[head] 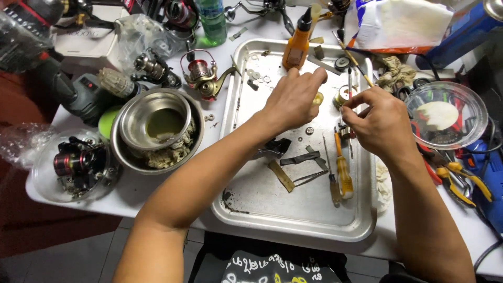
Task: The person cleans a small black fishing reel component by dipping it into a metal bowl of liquid and scrubbing it with a brush. They then wipe the part with a cloth and place it on a tray with other disassembled reel parts.
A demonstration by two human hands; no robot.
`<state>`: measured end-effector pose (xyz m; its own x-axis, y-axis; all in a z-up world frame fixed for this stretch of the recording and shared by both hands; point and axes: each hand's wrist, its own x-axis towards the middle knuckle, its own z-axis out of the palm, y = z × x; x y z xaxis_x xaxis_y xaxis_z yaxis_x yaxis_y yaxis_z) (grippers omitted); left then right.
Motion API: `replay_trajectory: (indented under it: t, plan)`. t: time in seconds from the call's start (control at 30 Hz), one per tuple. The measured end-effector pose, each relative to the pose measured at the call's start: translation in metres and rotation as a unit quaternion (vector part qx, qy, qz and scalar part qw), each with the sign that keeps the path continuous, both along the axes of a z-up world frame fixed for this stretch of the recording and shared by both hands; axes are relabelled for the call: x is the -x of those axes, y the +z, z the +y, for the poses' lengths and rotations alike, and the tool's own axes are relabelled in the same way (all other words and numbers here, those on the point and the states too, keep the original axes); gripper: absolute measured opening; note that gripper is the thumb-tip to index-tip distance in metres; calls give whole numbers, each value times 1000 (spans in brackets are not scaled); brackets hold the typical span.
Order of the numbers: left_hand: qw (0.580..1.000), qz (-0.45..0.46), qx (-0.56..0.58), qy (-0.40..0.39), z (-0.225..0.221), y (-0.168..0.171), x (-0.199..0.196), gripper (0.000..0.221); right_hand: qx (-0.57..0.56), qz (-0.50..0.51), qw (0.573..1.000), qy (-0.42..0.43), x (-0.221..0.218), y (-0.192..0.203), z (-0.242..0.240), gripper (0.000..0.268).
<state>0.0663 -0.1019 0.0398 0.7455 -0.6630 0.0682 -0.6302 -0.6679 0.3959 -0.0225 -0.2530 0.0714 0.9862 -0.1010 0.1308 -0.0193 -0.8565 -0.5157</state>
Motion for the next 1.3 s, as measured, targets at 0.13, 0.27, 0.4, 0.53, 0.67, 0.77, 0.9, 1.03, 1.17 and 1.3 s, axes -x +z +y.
replay_trajectory:
  t: [0.13,0.27,0.4,0.53,0.67,0.77,0.9,1.03,1.17,1.3]
  plan:
    - [999,29,-17,-24,-15,-5,-2,31,-16,54,997,-46,4,10,-1,14]
    - [997,2,-30,-64,-22,-24,-5,38,2,108,992,-65,8,14,3,18]
    - [996,-28,-40,-70,-18,-23,-6,51,27,157,985,-70,8,16,10,19]
    - [997,-56,-5,-58,8,1,-2,53,-9,212,974,-80,6,14,28,20]
    - [984,-108,128,-56,61,31,16,34,38,170,985,-12,-1,-36,22,20]
    - [968,-160,186,-53,104,38,33,28,98,105,989,31,0,-68,15,20]
    - [951,-241,188,35,167,44,54,19,99,197,975,0,2,-45,32,15]
    - [944,-256,171,116,219,51,84,15,86,212,973,-20,3,-41,41,15]
    - [925,-287,111,224,249,39,112,16,103,287,951,-44,4,-26,52,16]
    - [901,-314,123,273,264,24,129,16,103,287,951,-46,5,-23,55,16]
